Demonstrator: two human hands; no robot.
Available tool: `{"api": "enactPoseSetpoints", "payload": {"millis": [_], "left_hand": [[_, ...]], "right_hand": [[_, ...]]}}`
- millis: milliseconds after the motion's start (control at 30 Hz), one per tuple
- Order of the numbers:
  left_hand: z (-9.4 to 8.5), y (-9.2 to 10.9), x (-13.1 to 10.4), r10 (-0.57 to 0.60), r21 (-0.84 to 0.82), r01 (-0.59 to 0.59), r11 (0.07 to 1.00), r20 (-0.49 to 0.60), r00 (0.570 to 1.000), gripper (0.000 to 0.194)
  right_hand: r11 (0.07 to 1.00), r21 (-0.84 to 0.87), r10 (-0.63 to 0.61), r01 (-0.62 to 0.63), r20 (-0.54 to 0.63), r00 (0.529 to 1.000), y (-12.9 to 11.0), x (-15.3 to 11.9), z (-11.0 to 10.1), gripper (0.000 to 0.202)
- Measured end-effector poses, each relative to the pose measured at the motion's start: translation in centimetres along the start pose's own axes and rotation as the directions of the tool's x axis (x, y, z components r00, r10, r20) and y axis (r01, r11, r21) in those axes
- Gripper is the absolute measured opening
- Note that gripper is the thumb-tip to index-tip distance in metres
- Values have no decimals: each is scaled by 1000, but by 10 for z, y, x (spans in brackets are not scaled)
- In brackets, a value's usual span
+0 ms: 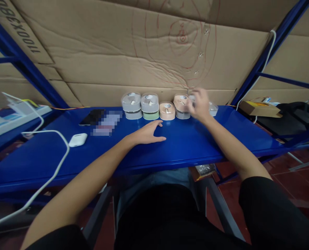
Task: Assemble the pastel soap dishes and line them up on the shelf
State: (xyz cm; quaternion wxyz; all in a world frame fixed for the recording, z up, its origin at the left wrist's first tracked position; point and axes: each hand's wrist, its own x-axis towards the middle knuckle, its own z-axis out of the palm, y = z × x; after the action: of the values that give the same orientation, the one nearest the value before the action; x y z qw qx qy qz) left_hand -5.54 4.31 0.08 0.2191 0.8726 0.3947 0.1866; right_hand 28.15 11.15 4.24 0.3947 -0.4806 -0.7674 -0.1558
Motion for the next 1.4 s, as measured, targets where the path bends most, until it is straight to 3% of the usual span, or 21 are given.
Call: {"api": "enactPoseSetpoints", "payload": {"millis": [100, 200, 300, 500, 667, 733, 800, 867, 900, 1000, 1067, 1133, 1200, 1300, 1400], "left_hand": [[0, 2, 0, 28, 23, -29, 999, 7, 1000, 90], [0, 2, 1, 49, 30, -49, 998, 9, 999, 84], [1, 2, 1, 59, 32, -60, 998, 5, 998, 82], [0, 2, 2, 76, 36, -74, 997, -64, 995, 66], [-1, 7, 1, 56, 2, -58, 998, -239, 969, 40], [-1, 9, 1, 42, -27, -51, 998, -282, 959, 46], [-1, 8, 0, 26, -69, -46, 997, -270, 963, 67], [0, 7, 0, 20, -119, -46, 992, -217, 976, 97], [0, 6, 0, 25, -144, -53, 988, -185, 982, 109], [2, 6, 0, 72, -218, -94, 971, -108, 992, 130], [3, 6, -1, 109, -252, -126, 959, -82, 991, 132], [5, 7, -1, 131, -259, -146, 955, -72, 989, 129], [7, 7, 0, 128, -248, -148, 957, -95, 987, 126], [12, 8, 1, 41, -232, -77, 970, -157, 987, 130], [15, 11, 1, -51, -221, 11, 975, -175, 983, 136]], "right_hand": [[974, 100, -221, 203, 238, 946, -54, -2, 35, 68], [977, 87, -214, 196, 396, 893, -79, -7, 61, 79], [983, 56, -179, 174, 481, 858, -84, -15, 65, 78], [979, 77, -206, 191, 434, 877, -98, -26, 32, 56], [996, 85, -60, 38, 265, 962, -103, -30, 7, 50], [997, 55, 39, -58, 290, 956, -98, -32, 4, 66], [991, 31, 106, -132, 433, 895, -94, -34, 2, 79], [985, 121, 34, -120, 550, 835, -93, -35, 1, 80], [970, 224, -51, -90, 556, 830, -94, -34, 1, 78], [856, 516, -227, 30, 324, 918, -101, -31, -4, 62], [821, 564, -209, 85, 159, 965, -105, -27, -9, 52], [829, 548, -213, 107, 135, 968, -106, -26, -15, 49], [850, 516, -278, 110, 260, 925, -105, -27, -20, 55], [910, 402, -318, 101, 521, 792, -105, -33, -23, 88], [940, 328, -287, 88, 627, 724, -104, -34, -21, 101]]}}
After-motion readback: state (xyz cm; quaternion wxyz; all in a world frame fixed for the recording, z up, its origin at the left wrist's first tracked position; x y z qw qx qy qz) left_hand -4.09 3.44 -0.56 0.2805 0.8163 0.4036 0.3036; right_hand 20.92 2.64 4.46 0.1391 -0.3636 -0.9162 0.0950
